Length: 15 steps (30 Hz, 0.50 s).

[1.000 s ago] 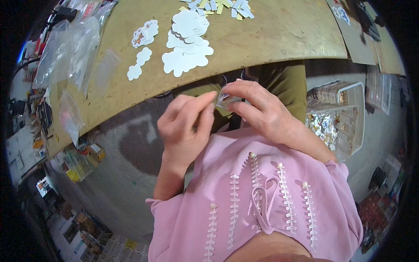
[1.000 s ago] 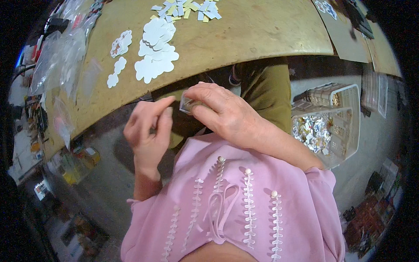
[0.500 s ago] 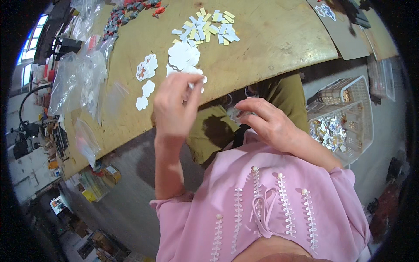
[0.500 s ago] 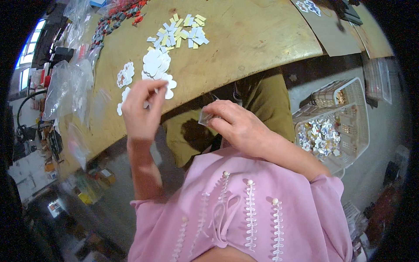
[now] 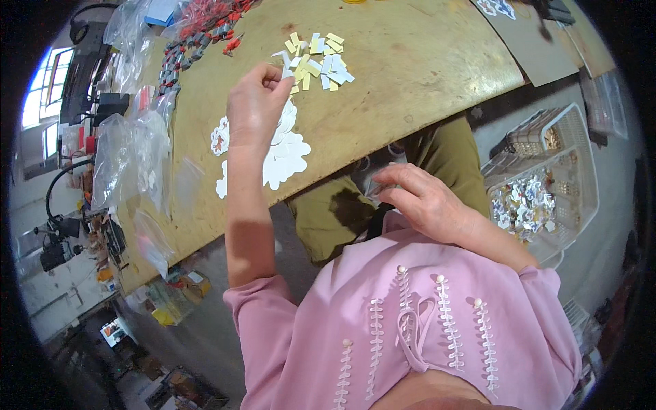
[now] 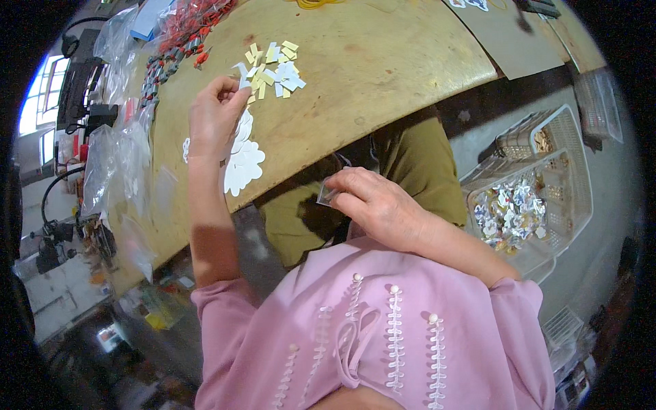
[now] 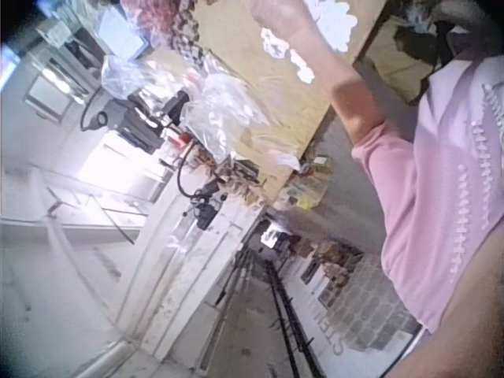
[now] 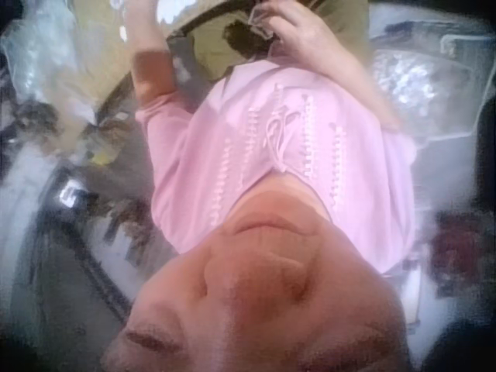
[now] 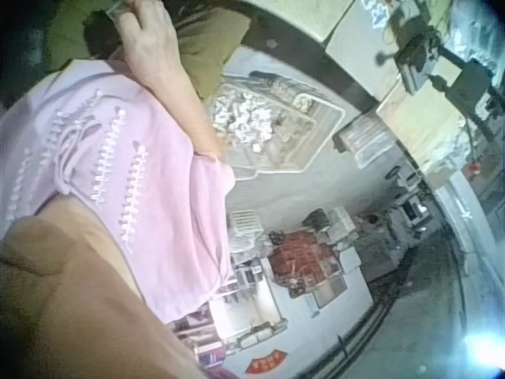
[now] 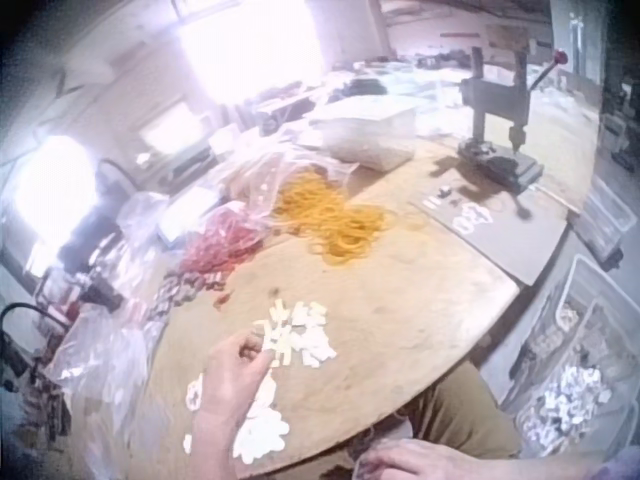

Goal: The person assembles small craft kits by placing a white cloud-shaped cutout, a small printed sticker, a yellow rubber band, and a rectangular paper piece into a clear plastic bag. The person repeats this process multiple times, handling each item individually and sealing the bags.

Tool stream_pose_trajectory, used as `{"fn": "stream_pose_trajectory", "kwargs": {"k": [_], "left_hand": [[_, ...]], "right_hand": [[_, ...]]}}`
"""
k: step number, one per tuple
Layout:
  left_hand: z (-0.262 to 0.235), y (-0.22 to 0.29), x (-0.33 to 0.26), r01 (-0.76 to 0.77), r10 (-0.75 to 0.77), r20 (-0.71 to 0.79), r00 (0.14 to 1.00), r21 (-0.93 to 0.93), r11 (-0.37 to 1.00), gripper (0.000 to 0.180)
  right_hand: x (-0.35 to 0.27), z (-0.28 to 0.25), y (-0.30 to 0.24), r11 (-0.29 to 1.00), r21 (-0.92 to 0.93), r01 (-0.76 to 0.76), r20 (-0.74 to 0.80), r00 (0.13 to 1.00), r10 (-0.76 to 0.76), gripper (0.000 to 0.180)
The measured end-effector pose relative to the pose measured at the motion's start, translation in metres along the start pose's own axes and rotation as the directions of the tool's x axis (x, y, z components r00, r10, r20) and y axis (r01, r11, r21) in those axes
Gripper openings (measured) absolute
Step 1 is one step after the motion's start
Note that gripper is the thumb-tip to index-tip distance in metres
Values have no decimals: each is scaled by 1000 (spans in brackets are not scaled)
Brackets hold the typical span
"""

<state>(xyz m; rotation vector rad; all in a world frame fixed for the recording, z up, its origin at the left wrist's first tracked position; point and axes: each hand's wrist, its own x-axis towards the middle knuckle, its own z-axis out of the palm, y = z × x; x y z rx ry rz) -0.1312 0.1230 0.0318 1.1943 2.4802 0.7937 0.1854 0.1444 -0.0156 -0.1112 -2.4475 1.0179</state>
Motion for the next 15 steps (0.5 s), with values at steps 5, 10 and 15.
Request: {"fn": "stream_pose_trajectory", "kwargs": {"k": [5,10,15], "left_hand": [[-5,-12,3,-33,38,19,999,-234,972,17],[-12,-3,-1,44,-39,27,999,-236,971,20],[-9,-3,-9,-77,69,-36,997,-338,938,20]], "right_hand": [[1,1,5,1000,0,5,-23,1000,-5,17],[2,0,6,1000,16,-11,-30,999,11,16],[5,-3,4,1000,12,-19,-33,999,20,16]]}}
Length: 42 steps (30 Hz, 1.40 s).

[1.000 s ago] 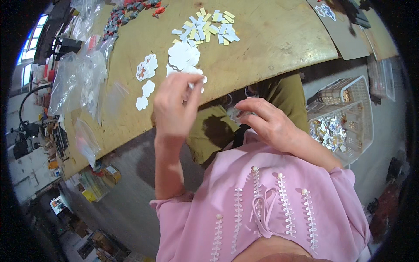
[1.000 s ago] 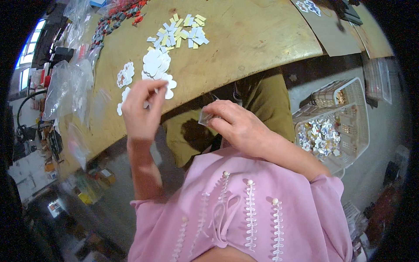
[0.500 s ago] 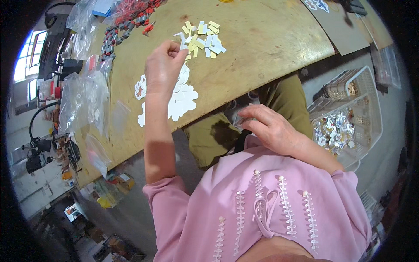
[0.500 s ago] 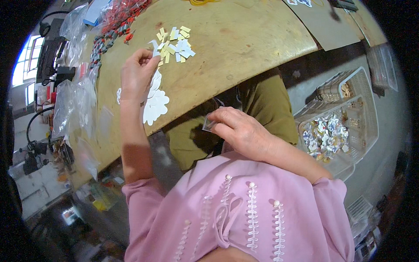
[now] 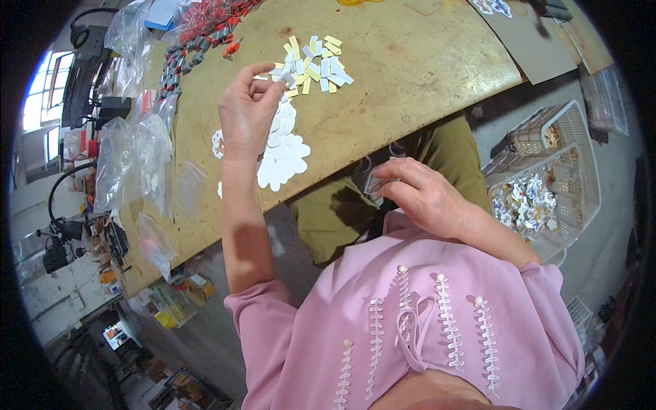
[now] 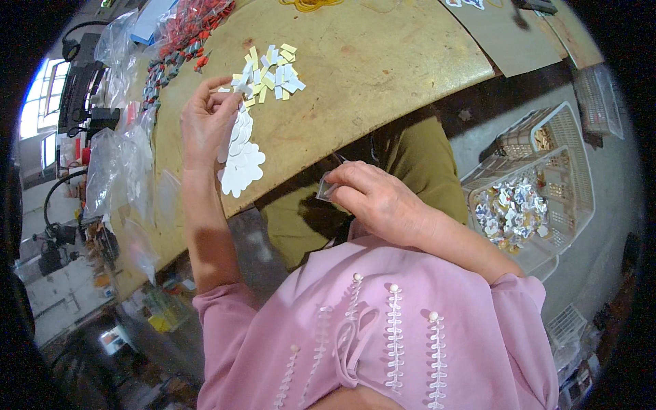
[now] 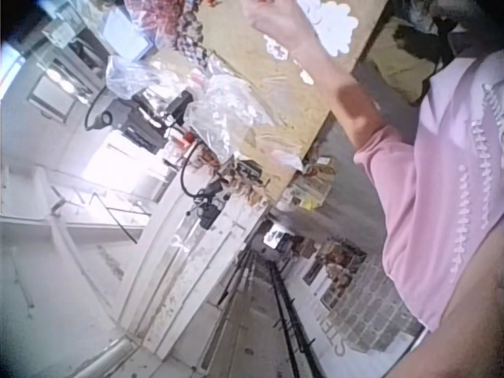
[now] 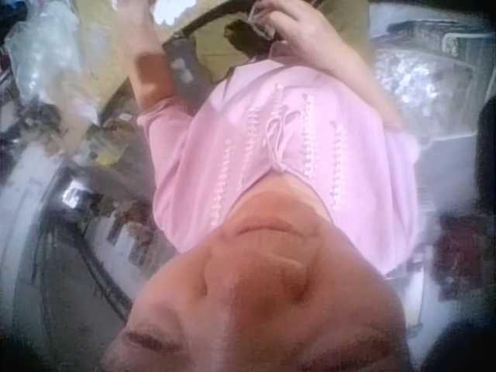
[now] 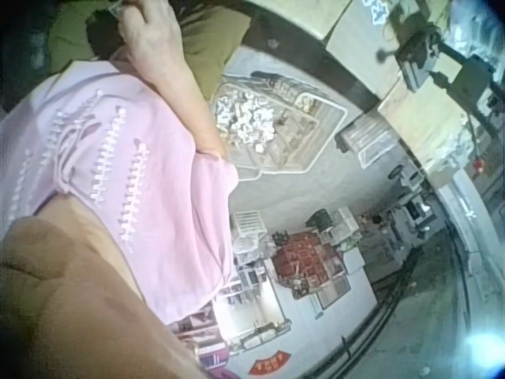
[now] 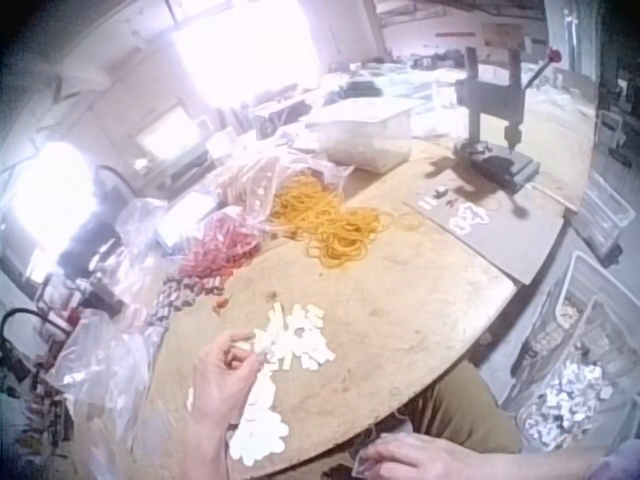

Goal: The person assembles small craft kits by placing a white cloud-shaped cutout, a small printed sticker, a yellow rubber band, and a rectangular paper piece into a clear plastic bag. The person repeats this process multiple times, handling each item individually and sealing the bags.

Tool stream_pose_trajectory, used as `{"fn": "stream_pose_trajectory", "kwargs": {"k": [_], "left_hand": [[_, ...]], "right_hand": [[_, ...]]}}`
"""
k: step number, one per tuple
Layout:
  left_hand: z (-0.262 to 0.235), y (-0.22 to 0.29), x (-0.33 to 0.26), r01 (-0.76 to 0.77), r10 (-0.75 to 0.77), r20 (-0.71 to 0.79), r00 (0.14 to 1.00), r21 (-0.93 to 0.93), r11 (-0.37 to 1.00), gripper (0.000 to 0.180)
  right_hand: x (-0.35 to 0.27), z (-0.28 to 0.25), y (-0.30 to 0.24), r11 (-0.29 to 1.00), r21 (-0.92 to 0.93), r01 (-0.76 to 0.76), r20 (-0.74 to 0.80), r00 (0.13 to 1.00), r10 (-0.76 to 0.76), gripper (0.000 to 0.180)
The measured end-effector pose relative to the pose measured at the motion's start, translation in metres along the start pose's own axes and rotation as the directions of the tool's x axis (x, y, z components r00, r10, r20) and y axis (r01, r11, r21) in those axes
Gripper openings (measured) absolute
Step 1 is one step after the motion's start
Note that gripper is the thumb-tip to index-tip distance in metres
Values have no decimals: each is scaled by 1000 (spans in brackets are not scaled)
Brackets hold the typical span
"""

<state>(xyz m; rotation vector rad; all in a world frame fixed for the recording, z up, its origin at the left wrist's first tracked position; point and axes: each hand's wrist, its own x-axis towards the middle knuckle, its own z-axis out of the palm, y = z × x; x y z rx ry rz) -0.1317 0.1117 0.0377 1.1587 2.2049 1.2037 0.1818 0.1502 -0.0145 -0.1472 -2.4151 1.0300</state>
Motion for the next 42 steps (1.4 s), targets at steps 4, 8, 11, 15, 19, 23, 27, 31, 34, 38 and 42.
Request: {"fn": "stream_pose_trajectory", "kwargs": {"k": [4,8,11,15,19,23,27,31,34,38,42], "left_hand": [[-1,-3,-3,3,0,31,1000,-112,994,22],[-7,-12,-8,15,-12,20,1000,-160,987,19],[-9,2,-20,38,-23,57,998,-269,962,15],[-6,16,-48,141,-95,131,987,-418,897,10],[0,9,-61,-17,66,139,988,-330,944,7],[1,13,-73,-56,112,268,957,-209,976,9],[8,18,-86,22,20,318,948,-126,992,11],[12,26,-90,-210,182,272,945,79,974,10],[14,27,-89,-276,226,268,937,170,946,11],[16,33,-89,-151,91,255,963,230,961,13],[24,33,-89,-184,139,228,964,190,964,12]], "right_hand": [[3,-3,-1,1000,-8,1,11,1000,-1,18],[7,-3,-3,1000,-13,29,8,1000,-29,19],[10,-4,-3,999,-24,28,-8,1000,-28,20],[21,-9,-4,999,-18,43,-47,998,-44,21],[31,-11,-4,995,-14,99,-54,994,-100,19],[32,-5,-5,989,19,144,-23,989,-143,19],[28,4,-2,988,11,153,-7,988,-153,20],[31,3,-3,987,39,157,-12,988,-156,20],[37,1,-2,984,56,169,3,985,-170,20],[41,1,1,983,89,162,19,986,-165,19],[40,5,4,983,86,164,8,986,-166,18]]}}
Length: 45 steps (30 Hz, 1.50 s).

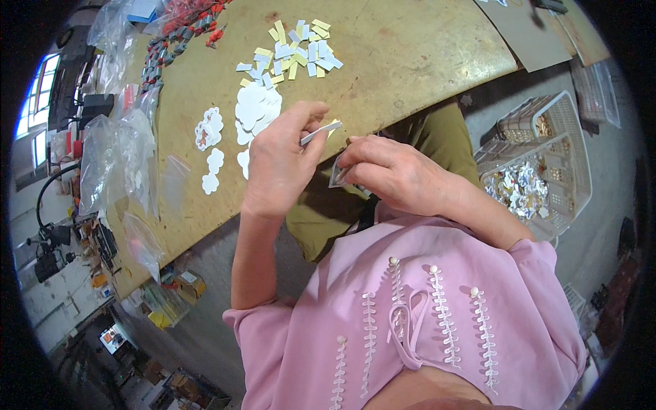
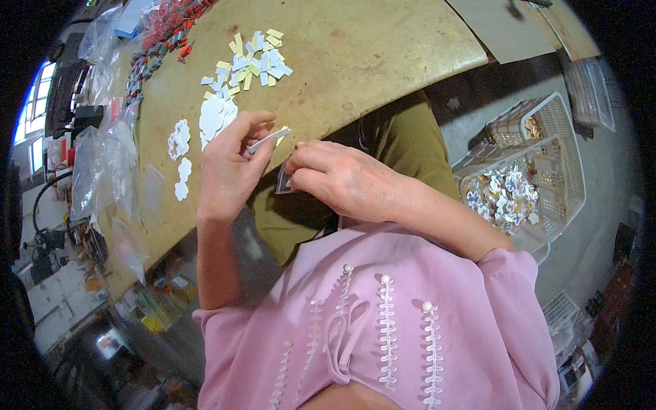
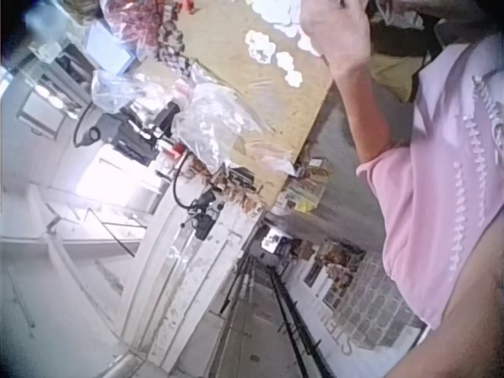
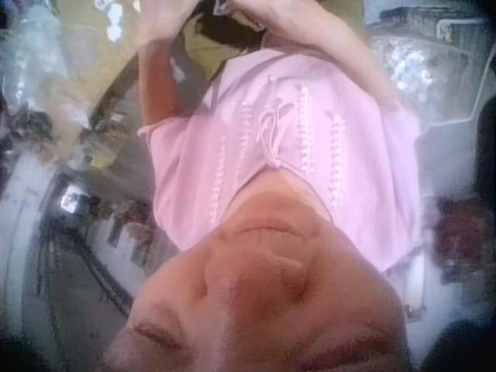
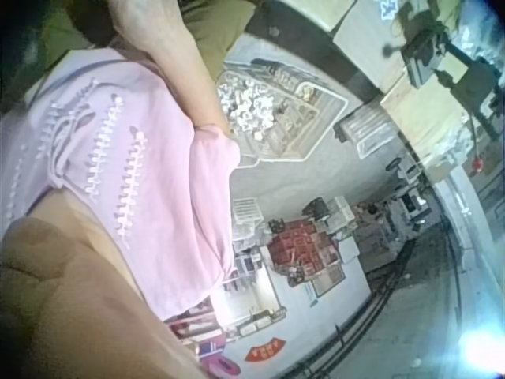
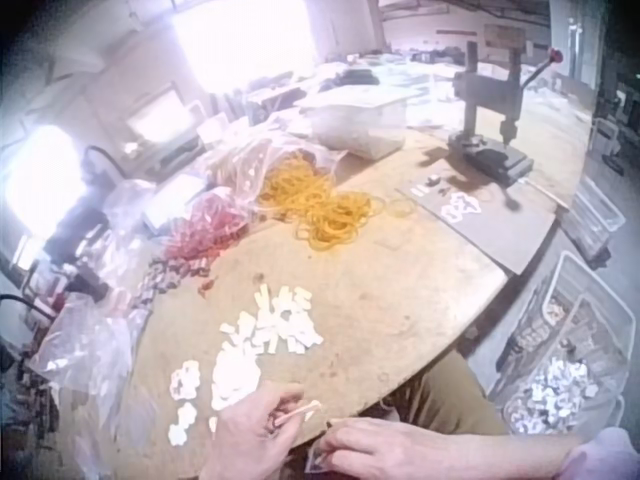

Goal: The person assembles small craft kits by placing a white cloud-shaped cutout, a small printed sticker, a yellow rubber band, and a rectangular paper piece into a clear plastic bag. The person repeats this process multiple times, handling each item individually and sealing the bags.

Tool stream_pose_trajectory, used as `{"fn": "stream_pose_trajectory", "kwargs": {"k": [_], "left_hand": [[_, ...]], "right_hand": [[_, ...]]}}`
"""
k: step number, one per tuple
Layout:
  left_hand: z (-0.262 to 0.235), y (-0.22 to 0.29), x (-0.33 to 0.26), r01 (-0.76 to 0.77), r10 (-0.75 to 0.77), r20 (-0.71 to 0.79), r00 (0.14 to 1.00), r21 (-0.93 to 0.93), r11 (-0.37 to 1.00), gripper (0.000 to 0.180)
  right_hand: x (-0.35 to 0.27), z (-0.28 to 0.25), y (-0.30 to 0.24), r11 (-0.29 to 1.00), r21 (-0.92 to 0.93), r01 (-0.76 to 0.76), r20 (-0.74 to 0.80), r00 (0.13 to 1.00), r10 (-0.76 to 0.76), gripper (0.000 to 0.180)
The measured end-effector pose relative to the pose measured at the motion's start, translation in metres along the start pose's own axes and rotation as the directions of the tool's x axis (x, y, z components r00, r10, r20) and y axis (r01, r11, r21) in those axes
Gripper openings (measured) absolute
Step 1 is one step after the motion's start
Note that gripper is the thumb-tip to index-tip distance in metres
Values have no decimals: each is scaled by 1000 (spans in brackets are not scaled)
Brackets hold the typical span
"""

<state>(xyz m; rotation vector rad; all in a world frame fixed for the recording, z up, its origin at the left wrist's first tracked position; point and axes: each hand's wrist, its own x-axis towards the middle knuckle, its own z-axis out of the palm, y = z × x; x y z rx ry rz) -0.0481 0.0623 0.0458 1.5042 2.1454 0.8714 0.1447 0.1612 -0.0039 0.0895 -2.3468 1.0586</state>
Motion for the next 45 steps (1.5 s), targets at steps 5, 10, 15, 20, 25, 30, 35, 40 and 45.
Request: {"fn": "stream_pose_trajectory", "kwargs": {"k": [5,10,15,20,25,30,35,40,45], "left_hand": [[1,-2,3,-45,42,32,999,82,996,13],[-7,-6,13,76,-70,105,992,-55,996,13],[-16,-11,20,34,-28,166,986,-28,999,15],[-27,-11,17,102,-220,-247,944,-414,905,6],[-42,8,-14,244,-251,25,968,-339,909,5],[-34,22,-38,47,-43,44,998,-93,995,10],[-34,25,-46,26,-23,36,999,-103,994,25],[-44,13,-52,-44,46,7,999,-184,982,34],[-46,11,-58,-74,86,111,990,-107,991,35]], "right_hand": [[4,0,1,997,64,38,23,999,-39,20],[13,8,7,991,77,109,48,992,-113,22],[21,13,14,989,143,41,112,992,-57,18],[26,11,13,989,138,56,55,996,-64,13],[24,0,2,983,165,-85,47,996,78,15],[23,-4,-10,996,66,-65,10,998,65,20],[23,-1,-15,998,42,-47,17,999,46,17],[22,-1,-18,995,68,-68,36,997,65,17],[25,0,-18,996,66,-62,33,998,60,16]]}}
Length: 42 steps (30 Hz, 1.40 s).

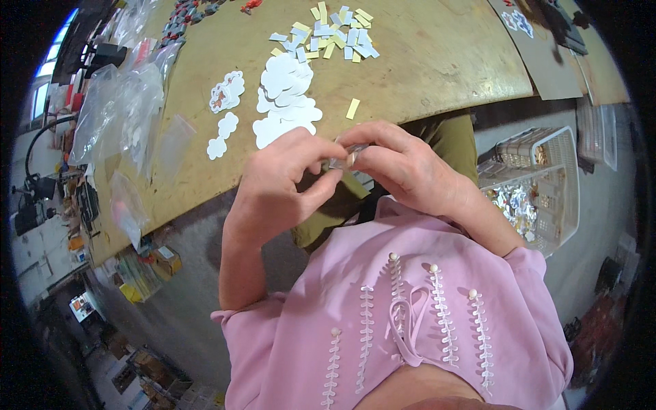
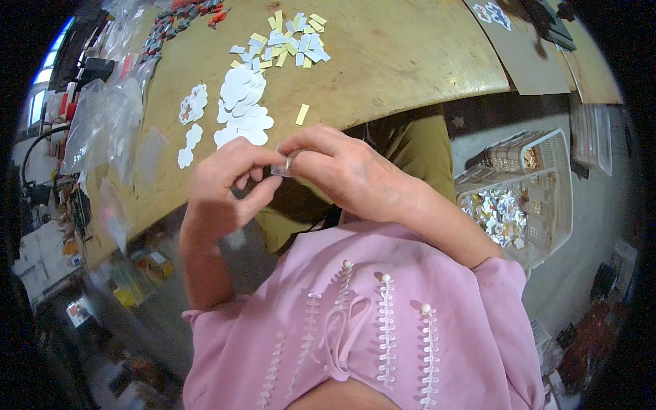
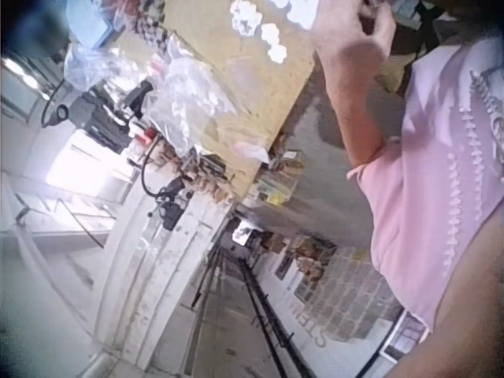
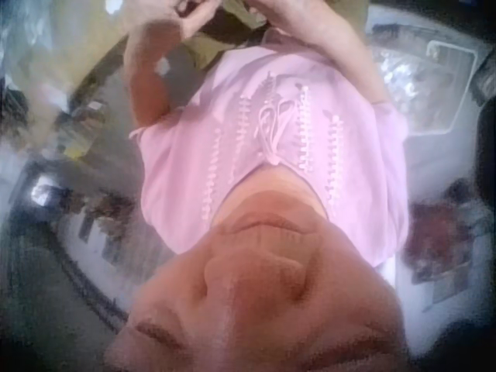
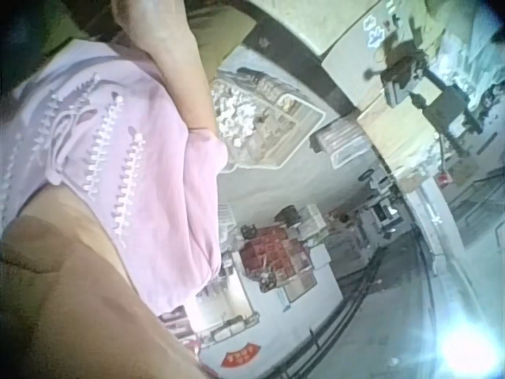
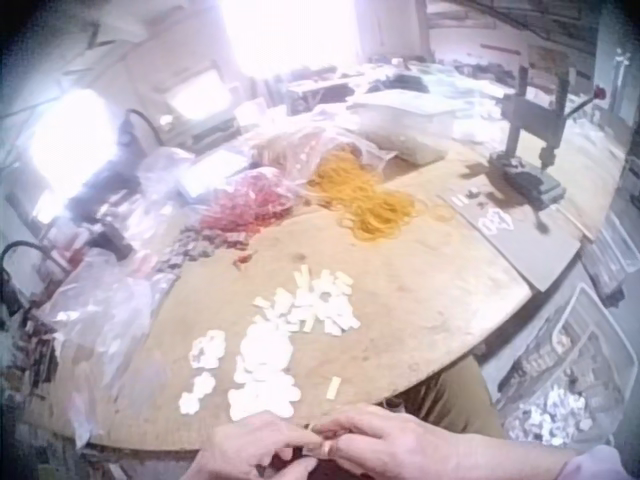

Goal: The person assembles small craft kits by placing a white cloud-shaped cutout, a small printed sticker, a yellow rubber band, and a rectangular paper piece into a clear plastic bag. The person repeats this process multiple times, handling each item individually and sealing the bags.

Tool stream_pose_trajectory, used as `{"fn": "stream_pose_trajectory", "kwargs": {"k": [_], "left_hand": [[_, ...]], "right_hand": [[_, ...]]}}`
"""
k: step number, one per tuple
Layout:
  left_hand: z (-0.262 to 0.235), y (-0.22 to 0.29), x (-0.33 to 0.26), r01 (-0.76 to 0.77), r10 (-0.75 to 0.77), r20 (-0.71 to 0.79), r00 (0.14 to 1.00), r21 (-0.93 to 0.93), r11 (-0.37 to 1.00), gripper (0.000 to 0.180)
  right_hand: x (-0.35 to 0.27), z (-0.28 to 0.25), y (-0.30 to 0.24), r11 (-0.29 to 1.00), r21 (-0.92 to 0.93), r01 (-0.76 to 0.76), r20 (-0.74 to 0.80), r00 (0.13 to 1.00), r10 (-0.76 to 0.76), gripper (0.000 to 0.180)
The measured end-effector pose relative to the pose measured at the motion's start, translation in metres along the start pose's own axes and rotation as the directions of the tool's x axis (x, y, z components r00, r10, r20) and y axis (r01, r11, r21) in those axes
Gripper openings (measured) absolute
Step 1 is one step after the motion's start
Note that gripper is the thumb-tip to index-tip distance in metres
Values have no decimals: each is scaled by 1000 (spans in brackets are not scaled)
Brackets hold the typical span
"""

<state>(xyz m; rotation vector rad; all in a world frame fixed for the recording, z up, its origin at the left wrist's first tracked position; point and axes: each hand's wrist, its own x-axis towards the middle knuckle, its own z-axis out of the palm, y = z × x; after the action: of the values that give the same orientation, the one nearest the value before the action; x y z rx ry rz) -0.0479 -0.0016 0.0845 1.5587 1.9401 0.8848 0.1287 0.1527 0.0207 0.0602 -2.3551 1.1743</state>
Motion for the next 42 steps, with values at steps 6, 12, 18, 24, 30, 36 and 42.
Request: {"fn": "stream_pose_trajectory", "kwargs": {"k": [6,12,18,24,30,36,42], "left_hand": [[-1,1,2,-47,47,-32,998,22,999,35],[5,-14,2,-133,133,-20,991,28,991,33],[-18,-41,12,178,-300,-136,944,-556,812,14],[-30,-66,31,216,-249,-83,965,-292,932,15],[-91,-150,90,159,-28,-433,901,269,950,29],[-153,-277,150,311,81,-633,770,483,818,62],[-205,-303,195,631,-212,-681,701,454,629,75]], "right_hand": [[1,1,-1,997,62,-44,-14,999,45,18],[3,-6,-5,981,148,-128,32,992,125,18],[12,-16,7,952,188,-242,-24,968,250,16],[9,-25,21,964,-125,-233,-114,969,219,21],[7,-30,35,967,90,-238,-137,959,248,22],[8,-29,40,986,37,-161,-127,978,165,24],[1,-29,45,984,81,-159,-144,975,169,26]]}}
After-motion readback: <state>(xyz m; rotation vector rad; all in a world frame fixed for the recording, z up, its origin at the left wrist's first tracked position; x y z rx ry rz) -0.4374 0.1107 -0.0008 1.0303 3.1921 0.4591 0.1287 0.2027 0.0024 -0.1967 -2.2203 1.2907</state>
